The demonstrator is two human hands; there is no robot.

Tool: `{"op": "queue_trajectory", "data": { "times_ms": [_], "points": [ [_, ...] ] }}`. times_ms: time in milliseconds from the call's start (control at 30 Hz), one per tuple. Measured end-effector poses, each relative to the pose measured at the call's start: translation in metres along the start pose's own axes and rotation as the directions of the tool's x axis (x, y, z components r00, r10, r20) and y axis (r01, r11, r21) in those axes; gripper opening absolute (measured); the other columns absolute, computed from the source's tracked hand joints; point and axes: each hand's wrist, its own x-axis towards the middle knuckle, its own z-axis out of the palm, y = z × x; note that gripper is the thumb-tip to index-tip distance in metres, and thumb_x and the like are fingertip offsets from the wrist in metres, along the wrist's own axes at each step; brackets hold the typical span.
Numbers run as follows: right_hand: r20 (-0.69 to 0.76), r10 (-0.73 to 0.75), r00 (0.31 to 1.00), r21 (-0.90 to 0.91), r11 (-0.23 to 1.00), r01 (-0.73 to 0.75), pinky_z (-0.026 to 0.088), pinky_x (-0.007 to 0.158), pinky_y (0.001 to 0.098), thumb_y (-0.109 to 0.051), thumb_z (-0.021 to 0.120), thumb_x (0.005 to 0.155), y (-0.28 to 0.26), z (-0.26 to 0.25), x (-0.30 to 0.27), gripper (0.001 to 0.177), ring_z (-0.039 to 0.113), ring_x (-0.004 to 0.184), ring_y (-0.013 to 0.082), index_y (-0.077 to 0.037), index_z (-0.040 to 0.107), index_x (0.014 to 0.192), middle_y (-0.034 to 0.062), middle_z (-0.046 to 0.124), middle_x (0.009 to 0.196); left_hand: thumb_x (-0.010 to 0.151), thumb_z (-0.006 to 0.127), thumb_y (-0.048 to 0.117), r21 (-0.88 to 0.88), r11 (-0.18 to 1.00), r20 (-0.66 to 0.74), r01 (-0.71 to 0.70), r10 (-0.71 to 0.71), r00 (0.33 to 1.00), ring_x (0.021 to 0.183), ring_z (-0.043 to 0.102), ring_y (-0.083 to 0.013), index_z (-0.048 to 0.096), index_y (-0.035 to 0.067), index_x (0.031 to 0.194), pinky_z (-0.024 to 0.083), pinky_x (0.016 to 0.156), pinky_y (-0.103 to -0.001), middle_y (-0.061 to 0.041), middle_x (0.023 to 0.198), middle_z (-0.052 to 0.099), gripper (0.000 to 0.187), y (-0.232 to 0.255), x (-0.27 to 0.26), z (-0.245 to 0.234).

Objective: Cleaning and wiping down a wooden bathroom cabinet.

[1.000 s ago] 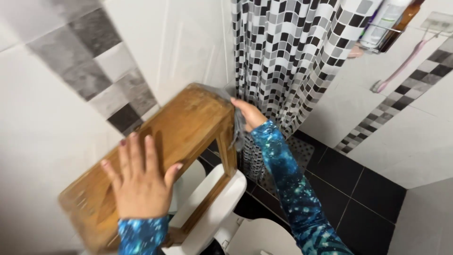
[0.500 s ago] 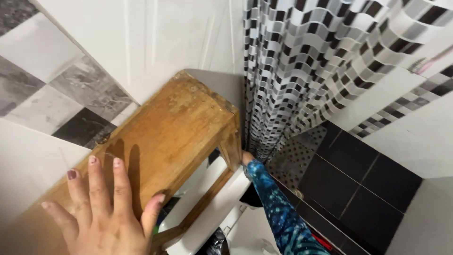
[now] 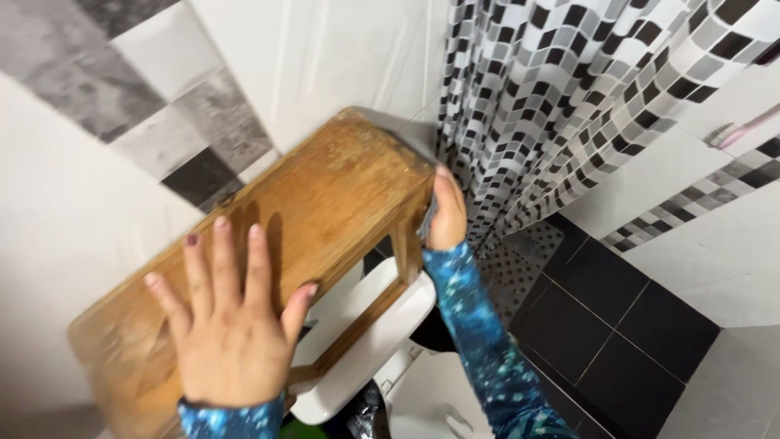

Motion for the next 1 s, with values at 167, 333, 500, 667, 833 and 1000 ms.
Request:
{"op": "queue_trajectory", "data": {
  "times_ms": [167,333,500,667,833,1000],
  "points": [
    [-0.17,-0.514,0.841,-0.363,0.826,0.431,0.029,0.123,0.0393,-0.029,0.037,0.112,0.018,0.067,-0.07,0.056,0.038,0.149,0.0256,0.004,0.03,0.157,0.014,0.033,0.163,0.098,0.038,0.066,0.002,1.0,0.007,0.002,-0.002,1.0,0.155,0.024,-0.0394,0.042,0.012,0.157,0.006,0.123,-0.068,-0.017,0.165,0.034,0.079,0.006,0.002,-0.01],
    [-0.071,-0.479,0.875,-0.673,0.671,0.313,0.04,0.112,0.0388,-0.022,0.042,0.113,0.069,-0.014,-0.08,0.044,0.054,0.128,0.0272,0.007,0.048,0.145,0.02,0.055,0.141,0.097,0.045,0.062,0.011,1.0,0.012,-0.003,0.003,1.0,0.153,0.026,-0.0397,0.045,0.011,0.156,0.008,0.122,-0.068,-0.017,0.163,0.036,0.078,0.009,0.001,-0.012],
    [-0.176,-0.253,0.951,-0.766,0.642,0.029,0.052,0.096,0.0339,-0.015,0.057,0.11,0.13,-0.111,-0.089,0.025,0.061,0.1,0.0235,0.005,0.067,0.121,0.0162,0.069,0.107,0.097,0.049,0.061,0.005,1.0,-0.005,-0.007,0.007,1.0,0.154,0.026,-0.0386,0.048,0.01,0.155,0.009,0.122,-0.069,-0.016,0.164,0.039,0.077,0.009,0.001,-0.012],
    [0.109,-0.557,0.823,-0.726,0.521,0.448,0.042,0.117,0.0374,-0.006,0.048,0.107,-0.015,0.041,-0.061,0.046,0.052,0.141,0.0302,0.004,0.045,0.152,0.0231,0.047,0.156,0.099,0.048,0.063,-0.01,1.0,-0.024,-0.016,0.016,1.0,0.156,0.025,-0.0387,0.049,0.011,0.156,0.008,0.123,-0.069,-0.017,0.164,0.04,0.077,0.005,-0.002,-0.01],
    [0.342,-0.623,0.704,-0.778,0.231,0.584,0.029,0.129,0.0428,-0.007,0.046,0.111,-0.011,0.033,-0.037,0.049,0.032,0.155,0.0376,-0.002,0.037,0.159,0.0214,0.028,0.17,0.101,0.046,0.063,-0.014,1.0,-0.022,-0.014,0.014,1.0,0.157,0.024,-0.0386,0.048,0.011,0.157,0.006,0.124,-0.069,-0.017,0.165,0.039,0.077,0.007,-0.004,-0.007],
    [0.192,-0.427,0.884,-0.843,0.389,0.371,0.04,0.117,0.0434,-0.011,0.044,0.106,0.047,-0.018,-0.072,0.052,0.041,0.149,0.0408,-0.004,0.035,0.157,0.0251,0.021,0.17,0.102,0.045,0.063,-0.012,1.0,-0.007,-0.006,0.006,1.0,0.158,0.021,-0.0378,0.049,0.012,0.158,0.005,0.124,-0.069,-0.017,0.166,0.039,0.076,0.007,-0.004,-0.007]
  ]
}}
